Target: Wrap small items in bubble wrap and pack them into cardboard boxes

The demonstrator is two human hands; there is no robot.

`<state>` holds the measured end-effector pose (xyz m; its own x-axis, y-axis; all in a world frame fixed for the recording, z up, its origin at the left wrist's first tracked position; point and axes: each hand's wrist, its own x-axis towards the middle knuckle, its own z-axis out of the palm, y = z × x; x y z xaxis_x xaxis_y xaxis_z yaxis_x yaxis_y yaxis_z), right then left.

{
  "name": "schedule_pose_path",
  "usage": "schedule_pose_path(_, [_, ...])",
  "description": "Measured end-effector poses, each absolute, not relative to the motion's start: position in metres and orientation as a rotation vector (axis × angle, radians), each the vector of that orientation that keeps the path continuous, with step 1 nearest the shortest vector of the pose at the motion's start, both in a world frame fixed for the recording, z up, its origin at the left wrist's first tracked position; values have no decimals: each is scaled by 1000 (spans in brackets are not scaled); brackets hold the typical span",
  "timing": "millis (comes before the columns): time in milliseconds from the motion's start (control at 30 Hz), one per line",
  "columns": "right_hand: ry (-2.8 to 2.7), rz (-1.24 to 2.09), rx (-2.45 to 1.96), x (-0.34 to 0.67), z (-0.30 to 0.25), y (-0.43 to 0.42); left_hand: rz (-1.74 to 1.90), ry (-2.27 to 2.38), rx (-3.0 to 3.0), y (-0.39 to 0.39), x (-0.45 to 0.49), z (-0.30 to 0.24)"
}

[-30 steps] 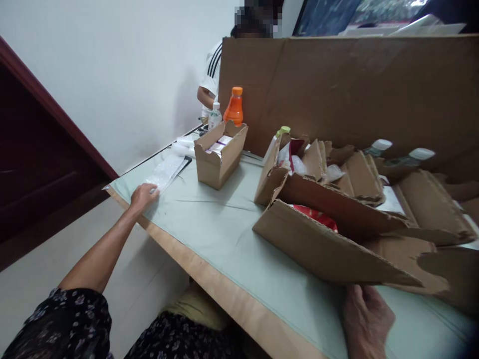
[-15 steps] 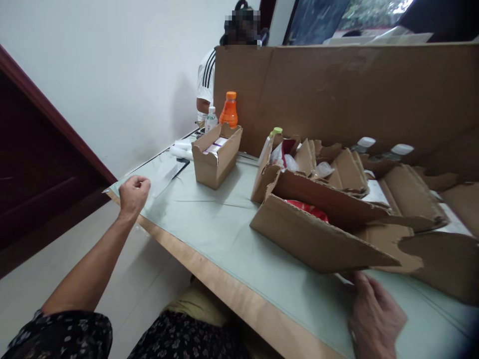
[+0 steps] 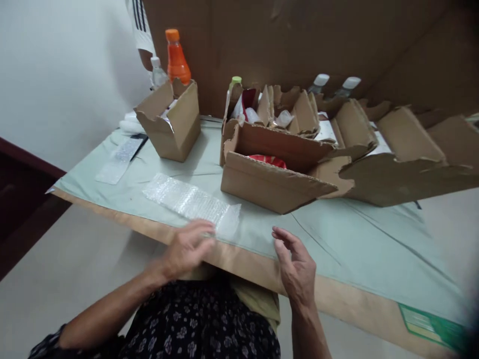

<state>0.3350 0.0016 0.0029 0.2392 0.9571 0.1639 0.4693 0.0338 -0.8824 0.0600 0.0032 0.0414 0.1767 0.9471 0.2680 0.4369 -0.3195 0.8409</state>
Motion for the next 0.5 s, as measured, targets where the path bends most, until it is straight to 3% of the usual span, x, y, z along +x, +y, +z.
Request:
schedule_pose_path(167, [-1665,623,-1532,320,14,13,971,2037,1883,49,-43,43])
schedule_pose_path(400, [-1966,776,-1652,259,21,56,503,2221,2146,66,-62,-5])
schedule_pose_path(500, [-2011,698,-1574,265,12,57,523,2226,2204,62,-46,-15])
